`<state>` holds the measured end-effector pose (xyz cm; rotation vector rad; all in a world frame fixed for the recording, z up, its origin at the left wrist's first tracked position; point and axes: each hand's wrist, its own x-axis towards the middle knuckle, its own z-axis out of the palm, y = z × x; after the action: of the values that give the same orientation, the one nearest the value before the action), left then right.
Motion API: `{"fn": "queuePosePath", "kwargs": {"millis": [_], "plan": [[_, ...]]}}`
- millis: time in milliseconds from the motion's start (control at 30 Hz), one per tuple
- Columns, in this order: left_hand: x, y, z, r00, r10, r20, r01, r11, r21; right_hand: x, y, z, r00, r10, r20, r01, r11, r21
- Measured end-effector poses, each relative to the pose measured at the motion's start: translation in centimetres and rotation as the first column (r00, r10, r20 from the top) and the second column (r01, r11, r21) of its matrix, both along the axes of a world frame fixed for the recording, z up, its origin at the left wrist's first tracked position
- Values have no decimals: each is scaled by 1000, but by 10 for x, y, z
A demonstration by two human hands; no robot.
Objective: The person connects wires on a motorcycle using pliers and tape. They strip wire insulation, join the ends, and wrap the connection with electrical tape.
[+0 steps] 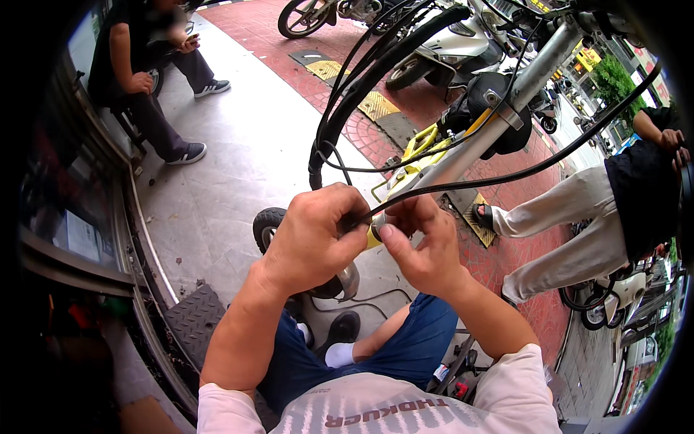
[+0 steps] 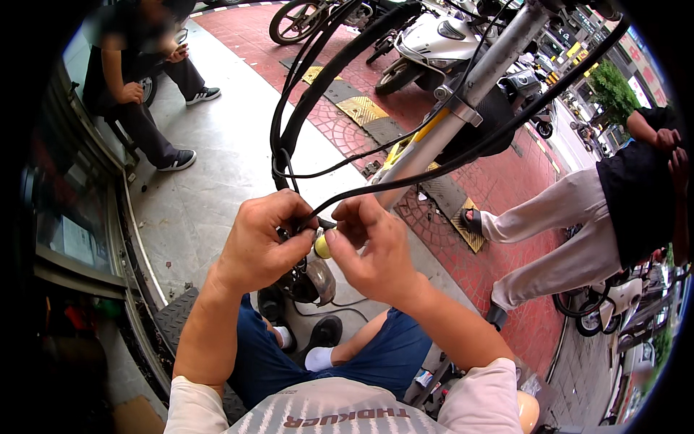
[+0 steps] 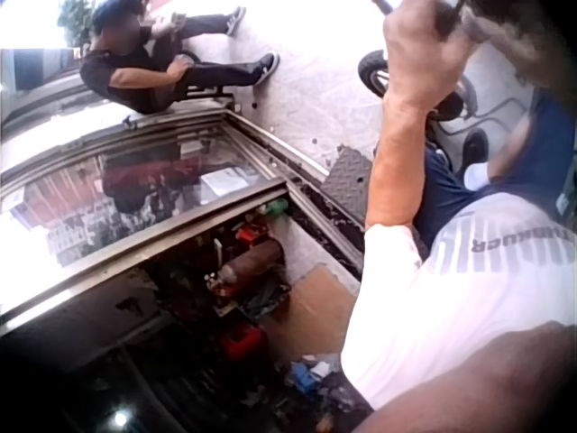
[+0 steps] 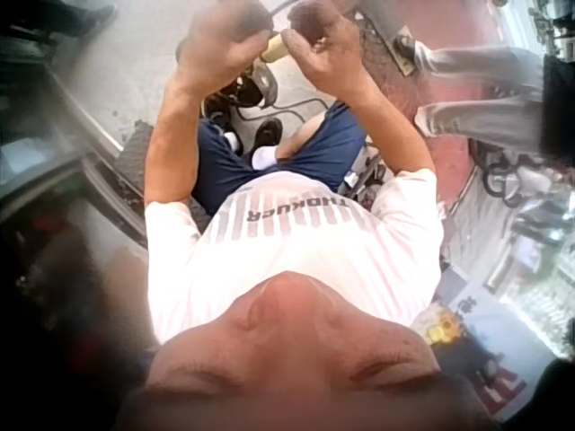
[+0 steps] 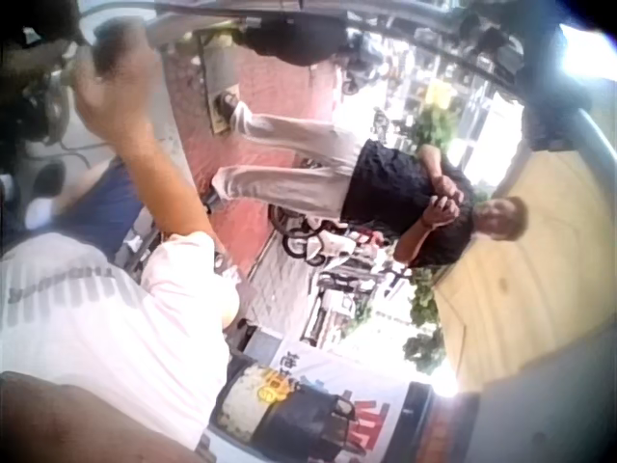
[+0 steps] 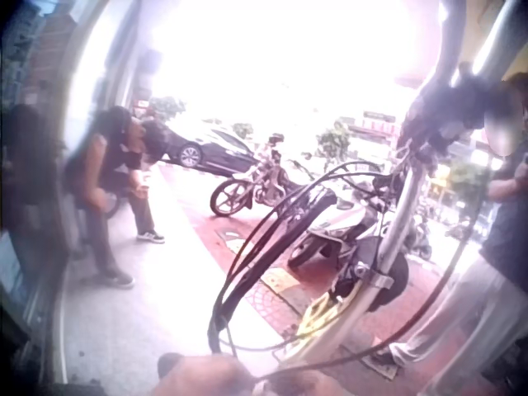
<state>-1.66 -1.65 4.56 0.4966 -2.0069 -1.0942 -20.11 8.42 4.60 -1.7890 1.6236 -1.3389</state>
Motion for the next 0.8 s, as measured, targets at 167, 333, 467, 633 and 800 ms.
{"fn": "queuePosePath", "kwargs": {"millis": [167, 333, 467, 633, 800], "plan": [[0, 3, -2, 998, -63, -30, 66, 992, 109, -5, -11, 7, 760, -166, -628, -197, 862, -467], [-2, 5, -3, 999, -41, -4, 41, 995, 94, 14, 16, 46, 695, 0, -719, -207, 957, -201], [9, -4, -20, 995, -18, -97, 43, 965, 258, 111, 26, 107, 332, 369, -868, -466, 864, 189], [-15, 10, -19, 993, -37, -110, 72, 939, 336, 145, 56, 177, -386, 592, -708, -309, 640, 704], [-11, 13, -18, 991, -57, -117, 96, 926, 364, 158, 69, 175, -398, 627, -670, -184, 661, 727]]}}
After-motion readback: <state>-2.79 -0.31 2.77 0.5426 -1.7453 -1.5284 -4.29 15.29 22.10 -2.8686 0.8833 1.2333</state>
